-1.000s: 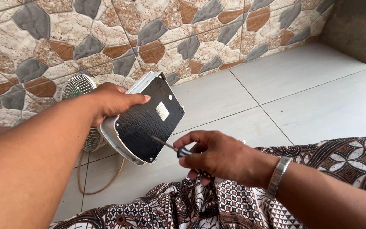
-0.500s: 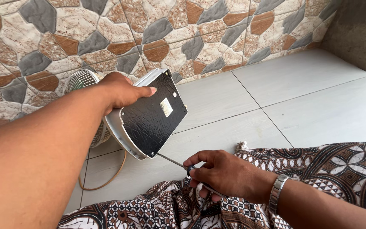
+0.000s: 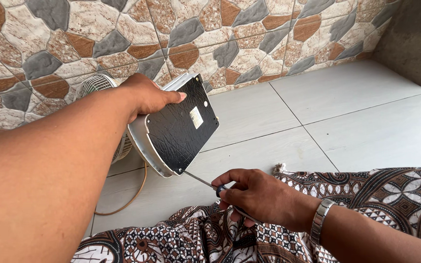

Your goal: The person uses a screwdriver to remove screws from the base of a table fan, then detaches the front grille and fan blades. The person continues to unscrew the rear grille and motor housing, leaving the fan partially disassembled on the floor.

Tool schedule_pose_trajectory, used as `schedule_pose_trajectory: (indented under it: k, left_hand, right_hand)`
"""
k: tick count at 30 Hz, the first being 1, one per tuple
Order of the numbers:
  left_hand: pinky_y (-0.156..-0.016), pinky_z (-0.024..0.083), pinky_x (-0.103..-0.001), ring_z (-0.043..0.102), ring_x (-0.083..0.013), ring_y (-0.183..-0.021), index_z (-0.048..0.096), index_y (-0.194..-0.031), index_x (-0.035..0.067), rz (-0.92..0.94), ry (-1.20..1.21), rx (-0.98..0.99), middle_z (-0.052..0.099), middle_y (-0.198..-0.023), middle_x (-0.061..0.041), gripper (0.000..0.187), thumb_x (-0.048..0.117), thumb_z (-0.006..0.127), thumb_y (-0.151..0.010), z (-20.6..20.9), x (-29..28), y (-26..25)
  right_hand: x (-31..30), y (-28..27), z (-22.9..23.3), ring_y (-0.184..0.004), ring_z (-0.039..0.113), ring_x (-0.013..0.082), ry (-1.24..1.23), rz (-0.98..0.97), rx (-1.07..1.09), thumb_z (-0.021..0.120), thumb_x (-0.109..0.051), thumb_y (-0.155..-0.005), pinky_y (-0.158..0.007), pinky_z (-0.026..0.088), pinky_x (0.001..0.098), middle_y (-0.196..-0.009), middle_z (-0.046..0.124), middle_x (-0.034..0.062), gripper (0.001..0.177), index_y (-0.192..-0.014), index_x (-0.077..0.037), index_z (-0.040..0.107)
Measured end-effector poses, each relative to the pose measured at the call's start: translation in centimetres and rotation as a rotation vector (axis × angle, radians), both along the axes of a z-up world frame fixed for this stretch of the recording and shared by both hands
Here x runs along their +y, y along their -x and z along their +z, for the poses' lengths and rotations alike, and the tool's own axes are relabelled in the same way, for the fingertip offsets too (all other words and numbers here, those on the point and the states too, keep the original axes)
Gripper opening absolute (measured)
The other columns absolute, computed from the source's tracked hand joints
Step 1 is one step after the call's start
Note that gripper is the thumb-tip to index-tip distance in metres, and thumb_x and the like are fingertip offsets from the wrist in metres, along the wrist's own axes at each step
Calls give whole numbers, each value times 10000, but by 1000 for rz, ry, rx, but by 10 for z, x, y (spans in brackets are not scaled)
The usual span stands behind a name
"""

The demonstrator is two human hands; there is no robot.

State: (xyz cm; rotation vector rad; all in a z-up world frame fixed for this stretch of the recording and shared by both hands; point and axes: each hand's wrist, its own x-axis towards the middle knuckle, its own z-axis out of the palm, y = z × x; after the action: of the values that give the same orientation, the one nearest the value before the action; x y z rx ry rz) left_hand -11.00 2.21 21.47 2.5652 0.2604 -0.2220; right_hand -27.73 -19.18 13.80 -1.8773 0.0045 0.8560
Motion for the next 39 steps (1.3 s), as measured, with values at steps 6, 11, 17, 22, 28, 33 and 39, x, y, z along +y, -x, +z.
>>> schedule_pose_trajectory:
  k: [6,11,17,22,28,33,39]
  left_hand:
    - [-918,575,-431,735,-313,-1073,630,-1293,-71,27,2,-9,698,-1265,-220,798,474,876,-764,4,-5,-3]
    - [-896,602,-439,763,-329,-1044,608,-1316,-79,50,75,2,708,-1256,-257,792,439,866,-775,5,-10,-5]
    - [-915,583,-441,743,-331,-1069,599,-1324,-79,51,72,-7,690,-1264,-259,798,446,865,-784,5,-9,-7]
    - [-913,587,-451,746,-330,-1070,606,-1316,-90,49,86,-4,699,-1260,-253,792,439,862,-786,5,-8,-7]
    - [-913,584,-451,745,-329,-1066,609,-1311,-87,49,96,-10,695,-1262,-254,791,437,867,-778,2,-7,-10]
    - [-900,596,-448,750,-327,-1062,571,-1324,-106,59,137,-18,689,-1269,-262,831,435,875,-772,3,-8,-10]
    - [-890,598,-444,752,-321,-1043,569,-1342,-107,67,112,-13,689,-1269,-250,836,440,866,-784,4,-10,-5]
  right_hand:
    - [-6,-5,4,-808,704,98,55,-9,-21,563,-317,-1005,-664,614,254,-1002,728,35,398,-1369,-160,591]
    - [-10,-9,9,-809,701,110,80,-13,-38,565,-342,-1002,-657,605,267,-987,737,45,392,-1348,-161,601]
    - [-13,-12,12,-854,701,102,86,1,-14,554,-346,-1006,-726,615,276,-990,719,28,400,-1370,-182,580]
    - [-13,-12,11,-829,684,102,85,14,-24,552,-346,-1009,-711,605,280,-978,725,23,398,-1367,-175,575]
    - [-13,-15,9,-789,668,102,74,17,-37,575,-343,-993,-673,590,282,-962,719,32,405,-1358,-168,594]
    - [-15,-19,13,-777,658,97,88,64,-75,598,-341,-984,-660,588,261,-987,735,22,409,-1356,-170,603]
    - [-21,-32,19,-759,698,122,174,15,5,640,-344,-949,-594,597,271,-992,716,-28,433,-1353,-212,556]
